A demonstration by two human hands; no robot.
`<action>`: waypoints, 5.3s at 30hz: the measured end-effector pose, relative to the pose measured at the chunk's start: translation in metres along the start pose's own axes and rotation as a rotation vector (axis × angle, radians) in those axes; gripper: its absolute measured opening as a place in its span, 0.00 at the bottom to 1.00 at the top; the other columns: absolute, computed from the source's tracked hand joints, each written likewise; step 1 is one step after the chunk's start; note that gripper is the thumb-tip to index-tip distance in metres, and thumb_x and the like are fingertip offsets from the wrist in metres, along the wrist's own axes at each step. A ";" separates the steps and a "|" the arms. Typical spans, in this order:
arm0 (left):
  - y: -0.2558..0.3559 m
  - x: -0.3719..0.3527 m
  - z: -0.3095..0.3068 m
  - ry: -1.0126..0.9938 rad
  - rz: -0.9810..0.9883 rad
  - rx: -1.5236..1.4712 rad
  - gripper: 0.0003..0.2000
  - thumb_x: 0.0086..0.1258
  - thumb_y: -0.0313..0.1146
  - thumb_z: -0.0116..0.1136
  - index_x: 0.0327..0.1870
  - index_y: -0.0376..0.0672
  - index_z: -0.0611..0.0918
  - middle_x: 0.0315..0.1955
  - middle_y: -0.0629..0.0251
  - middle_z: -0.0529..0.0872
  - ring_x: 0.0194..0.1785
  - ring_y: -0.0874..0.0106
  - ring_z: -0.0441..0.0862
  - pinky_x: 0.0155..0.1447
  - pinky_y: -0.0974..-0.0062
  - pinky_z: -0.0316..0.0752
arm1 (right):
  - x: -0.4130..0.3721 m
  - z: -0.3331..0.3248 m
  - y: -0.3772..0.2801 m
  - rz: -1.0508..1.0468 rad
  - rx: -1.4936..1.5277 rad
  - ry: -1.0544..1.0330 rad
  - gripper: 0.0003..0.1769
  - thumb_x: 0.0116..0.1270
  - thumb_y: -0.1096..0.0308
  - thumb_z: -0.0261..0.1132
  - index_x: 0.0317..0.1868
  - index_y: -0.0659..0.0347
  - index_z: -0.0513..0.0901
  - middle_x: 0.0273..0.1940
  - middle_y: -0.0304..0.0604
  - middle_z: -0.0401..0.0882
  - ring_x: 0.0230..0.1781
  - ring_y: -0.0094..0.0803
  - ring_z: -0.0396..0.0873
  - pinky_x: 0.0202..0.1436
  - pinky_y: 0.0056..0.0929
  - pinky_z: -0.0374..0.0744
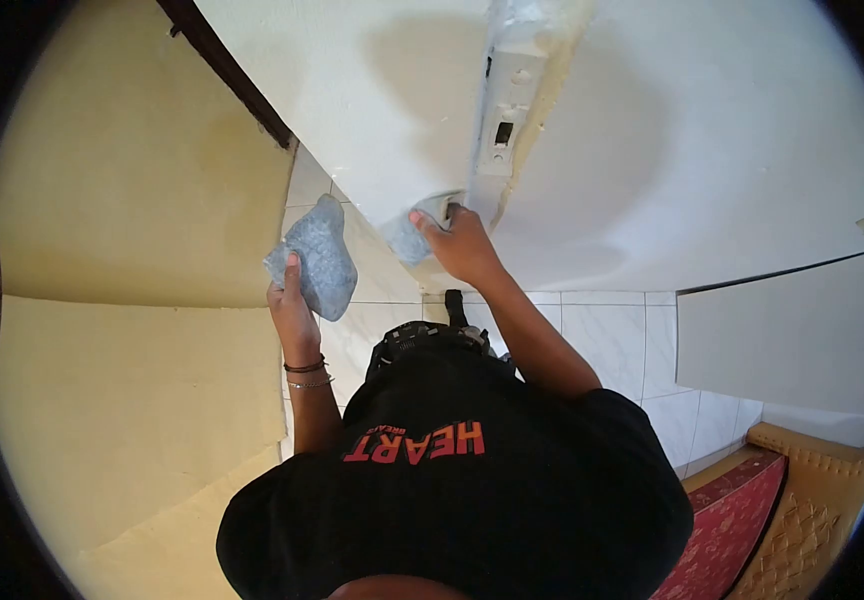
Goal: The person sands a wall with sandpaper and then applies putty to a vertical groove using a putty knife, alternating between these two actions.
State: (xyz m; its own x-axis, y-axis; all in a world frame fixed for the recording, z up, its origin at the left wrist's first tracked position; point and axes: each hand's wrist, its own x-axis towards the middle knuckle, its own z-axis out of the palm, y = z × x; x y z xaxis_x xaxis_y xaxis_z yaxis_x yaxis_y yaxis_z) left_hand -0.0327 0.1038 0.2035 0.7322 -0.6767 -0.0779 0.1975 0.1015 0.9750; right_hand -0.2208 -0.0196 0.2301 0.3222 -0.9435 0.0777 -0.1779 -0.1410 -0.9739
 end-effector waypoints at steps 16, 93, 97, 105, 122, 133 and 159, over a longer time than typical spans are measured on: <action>-0.010 0.004 -0.007 0.003 0.007 0.013 0.18 0.69 0.40 0.53 0.44 0.30 0.79 0.37 0.65 0.81 0.40 0.78 0.75 0.49 0.78 0.70 | 0.012 -0.010 -0.061 -0.006 0.044 -0.014 0.25 0.59 0.53 0.63 0.37 0.74 0.79 0.34 0.57 0.81 0.37 0.44 0.80 0.42 0.34 0.74; 0.031 0.007 0.006 -0.862 -0.065 0.304 0.11 0.63 0.32 0.61 0.39 0.32 0.81 0.30 0.68 0.83 0.34 0.80 0.78 0.40 0.79 0.73 | -0.046 0.057 0.040 0.503 0.896 -0.514 0.27 0.62 0.69 0.60 0.61 0.61 0.64 0.54 0.41 0.72 0.55 0.33 0.71 0.58 0.32 0.70; 0.019 0.012 0.000 -0.664 -0.045 0.309 0.11 0.63 0.34 0.61 0.37 0.32 0.82 0.29 0.66 0.83 0.33 0.80 0.77 0.38 0.79 0.73 | -0.038 0.023 0.014 0.243 0.712 -0.436 0.33 0.60 0.69 0.63 0.64 0.58 0.59 0.61 0.44 0.64 0.61 0.35 0.64 0.58 0.31 0.68; 0.002 0.020 -0.011 -0.669 0.237 0.674 0.12 0.61 0.37 0.62 0.32 0.35 0.82 0.21 0.57 0.80 0.23 0.71 0.75 0.30 0.75 0.70 | -0.044 0.032 0.022 -0.237 -0.180 -0.394 0.29 0.57 0.55 0.67 0.55 0.63 0.73 0.58 0.51 0.66 0.59 0.41 0.66 0.54 0.33 0.70; 0.011 0.028 -0.041 -0.031 0.340 0.548 0.14 0.66 0.37 0.57 0.48 0.38 0.81 0.29 0.66 0.81 0.30 0.80 0.70 0.36 0.82 0.68 | -0.035 0.045 0.053 0.620 1.020 -0.113 0.21 0.67 0.62 0.56 0.56 0.64 0.65 0.51 0.47 0.72 0.47 0.40 0.77 0.53 0.44 0.75; 0.004 0.020 -0.037 -0.075 0.376 0.470 0.14 0.66 0.37 0.58 0.46 0.37 0.81 0.27 0.70 0.79 0.29 0.82 0.68 0.35 0.85 0.66 | 0.040 0.060 -0.057 -0.425 -0.342 0.035 0.30 0.62 0.50 0.60 0.13 0.71 0.71 0.12 0.54 0.66 0.12 0.37 0.67 0.19 0.35 0.65; -0.014 0.023 -0.049 -0.058 0.259 0.565 0.19 0.63 0.36 0.60 0.55 0.41 0.77 0.17 0.78 0.62 0.22 0.84 0.53 0.24 0.85 0.50 | 0.018 0.022 -0.051 -0.157 -0.573 0.023 0.32 0.63 0.47 0.57 0.14 0.71 0.71 0.19 0.60 0.72 0.21 0.50 0.73 0.29 0.44 0.71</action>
State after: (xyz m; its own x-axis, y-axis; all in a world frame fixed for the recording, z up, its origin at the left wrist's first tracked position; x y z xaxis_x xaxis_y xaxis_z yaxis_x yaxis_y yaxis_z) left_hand 0.0130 0.1227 0.1779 0.6706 -0.7216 0.1720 -0.3690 -0.1233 0.9212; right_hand -0.1861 -0.0226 0.2764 0.3662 -0.9035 0.2226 -0.6052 -0.4130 -0.6806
